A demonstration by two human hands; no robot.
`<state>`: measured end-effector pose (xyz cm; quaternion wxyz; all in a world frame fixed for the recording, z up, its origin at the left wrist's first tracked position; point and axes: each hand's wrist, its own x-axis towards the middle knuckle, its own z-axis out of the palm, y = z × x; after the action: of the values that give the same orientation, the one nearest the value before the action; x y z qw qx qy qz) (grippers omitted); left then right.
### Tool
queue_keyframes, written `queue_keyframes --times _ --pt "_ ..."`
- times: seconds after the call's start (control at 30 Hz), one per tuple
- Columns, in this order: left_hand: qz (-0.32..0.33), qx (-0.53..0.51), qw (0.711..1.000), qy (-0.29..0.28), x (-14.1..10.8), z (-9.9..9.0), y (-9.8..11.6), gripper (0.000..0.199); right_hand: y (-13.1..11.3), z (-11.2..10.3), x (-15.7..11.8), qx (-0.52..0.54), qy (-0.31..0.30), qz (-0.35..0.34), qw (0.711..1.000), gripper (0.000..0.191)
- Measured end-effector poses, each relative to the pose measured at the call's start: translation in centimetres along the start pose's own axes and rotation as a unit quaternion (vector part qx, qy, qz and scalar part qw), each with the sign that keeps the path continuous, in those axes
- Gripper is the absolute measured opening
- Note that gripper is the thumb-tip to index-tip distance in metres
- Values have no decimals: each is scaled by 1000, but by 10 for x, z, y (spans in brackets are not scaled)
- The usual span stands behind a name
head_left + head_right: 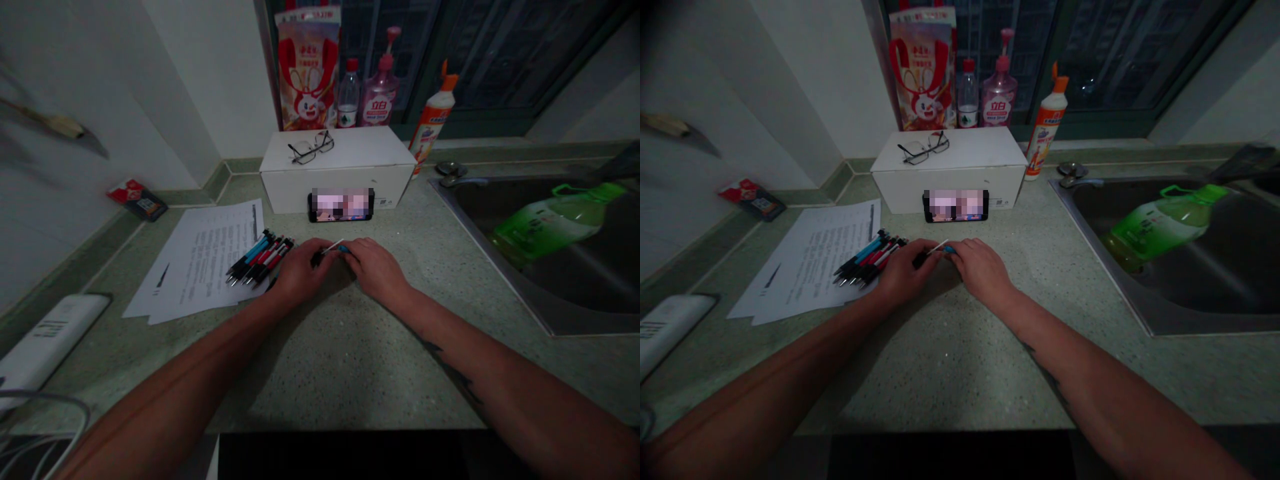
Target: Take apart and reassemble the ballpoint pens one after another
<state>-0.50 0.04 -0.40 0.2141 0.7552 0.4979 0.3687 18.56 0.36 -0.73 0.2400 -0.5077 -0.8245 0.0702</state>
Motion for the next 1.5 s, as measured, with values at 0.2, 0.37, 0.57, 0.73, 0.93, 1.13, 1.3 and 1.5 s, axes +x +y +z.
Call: queue_keyframes --times 0.2,0.37,0.57,0.73,0.93,1.13,1.3,1.5 --pt "-43 15 999 -5 1 -6 7 17 7 -4 1 -79 26 34 996 30" --pt "-70 50 996 -17 2 -3 6 15 16 -3 0 -118 12 44 992 26" --pt "-32 84 995 -39 2 -2 3 17 17 -2 -1 -113 20 32 993 25" --pt "2 120 991 -60 1 0 1 20 16 -3 -1 -108 16 28 994 25" --pt "13 122 991 -48 2 -1 1 21 14 -4 -1 -108 7 38 993 25" --pt "11 127 991 -37 2 -4 3 21 11 -7 0 -103 5 45 994 26" --pt "18 118 992 -32 2 -2 2 22 12 -7 0 -81 14 44 996 28" --pt "32 129 990 -47 2 -1 -2 25 7 -9 0 -29 50 -14 998 30"
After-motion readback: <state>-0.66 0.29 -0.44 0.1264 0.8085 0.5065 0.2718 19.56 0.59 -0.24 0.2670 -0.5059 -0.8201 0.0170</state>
